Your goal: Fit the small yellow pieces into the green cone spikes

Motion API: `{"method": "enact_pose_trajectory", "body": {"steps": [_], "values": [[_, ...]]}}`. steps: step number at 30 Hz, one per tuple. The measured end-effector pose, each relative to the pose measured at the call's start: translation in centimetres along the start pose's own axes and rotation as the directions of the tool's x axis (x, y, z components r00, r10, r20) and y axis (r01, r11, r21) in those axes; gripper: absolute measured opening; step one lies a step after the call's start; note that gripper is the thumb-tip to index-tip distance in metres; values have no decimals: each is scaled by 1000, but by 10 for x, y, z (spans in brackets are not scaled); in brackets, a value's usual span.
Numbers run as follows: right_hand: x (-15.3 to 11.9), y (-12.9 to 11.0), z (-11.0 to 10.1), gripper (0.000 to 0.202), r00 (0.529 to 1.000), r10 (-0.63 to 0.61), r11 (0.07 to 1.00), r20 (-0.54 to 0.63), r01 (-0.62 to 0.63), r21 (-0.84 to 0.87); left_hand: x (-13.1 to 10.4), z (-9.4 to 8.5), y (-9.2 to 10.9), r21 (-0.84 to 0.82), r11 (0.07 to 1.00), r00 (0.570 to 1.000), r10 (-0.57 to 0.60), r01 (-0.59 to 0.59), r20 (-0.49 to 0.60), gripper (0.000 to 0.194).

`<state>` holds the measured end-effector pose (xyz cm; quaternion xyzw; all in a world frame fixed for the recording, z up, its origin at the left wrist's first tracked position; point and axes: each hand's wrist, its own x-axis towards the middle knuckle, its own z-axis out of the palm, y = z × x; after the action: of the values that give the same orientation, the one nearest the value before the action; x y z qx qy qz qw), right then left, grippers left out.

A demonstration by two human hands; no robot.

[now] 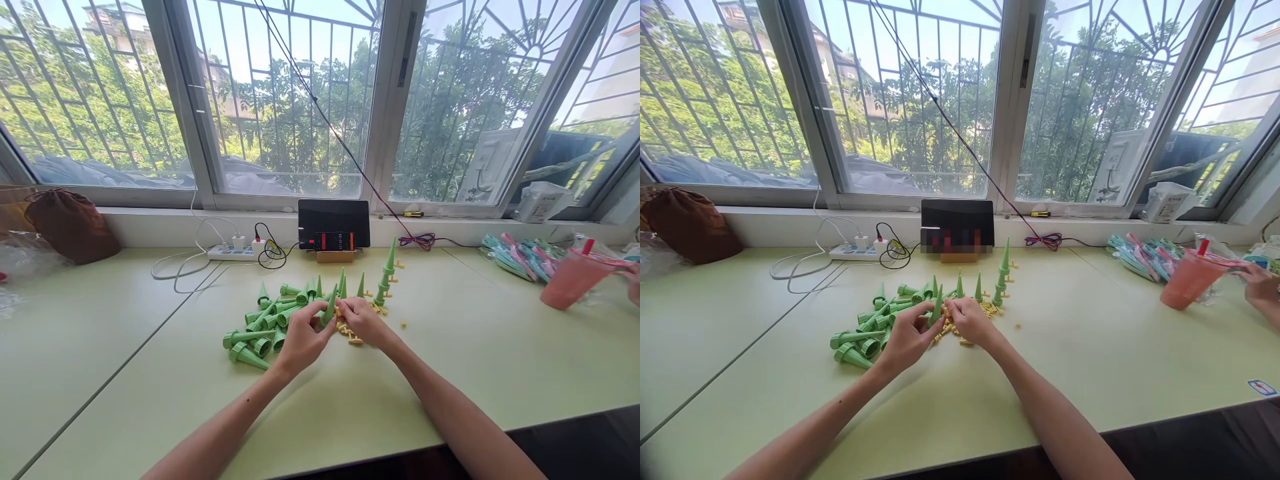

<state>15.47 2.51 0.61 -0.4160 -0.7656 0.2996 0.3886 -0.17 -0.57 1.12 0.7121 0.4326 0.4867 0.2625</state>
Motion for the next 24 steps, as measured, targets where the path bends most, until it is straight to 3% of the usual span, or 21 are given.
{"method": "enact_pose_trajectory", "body": {"steps": [6, 14, 20, 24], "values": [[0, 0, 0, 44, 999, 31, 999, 29, -32, 4, -1, 0, -5, 162, 980, 994, 110, -112, 23, 16], [1, 1, -1, 40, 999, 32, 999, 38, -32, -2, -1, -1, -6, 252, 954, 987, 151, -161, 60, 15], [2, 1, 3, 48, 999, 38, 999, 3, -38, 3, 0, 1, -4, 140, 983, 993, 117, -116, 0, 15], [2, 1, 4, 50, 987, 8, 999, -160, -13, -31, 1, 1, -2, 71, 997, 997, 34, -29, -68, 18]]}}
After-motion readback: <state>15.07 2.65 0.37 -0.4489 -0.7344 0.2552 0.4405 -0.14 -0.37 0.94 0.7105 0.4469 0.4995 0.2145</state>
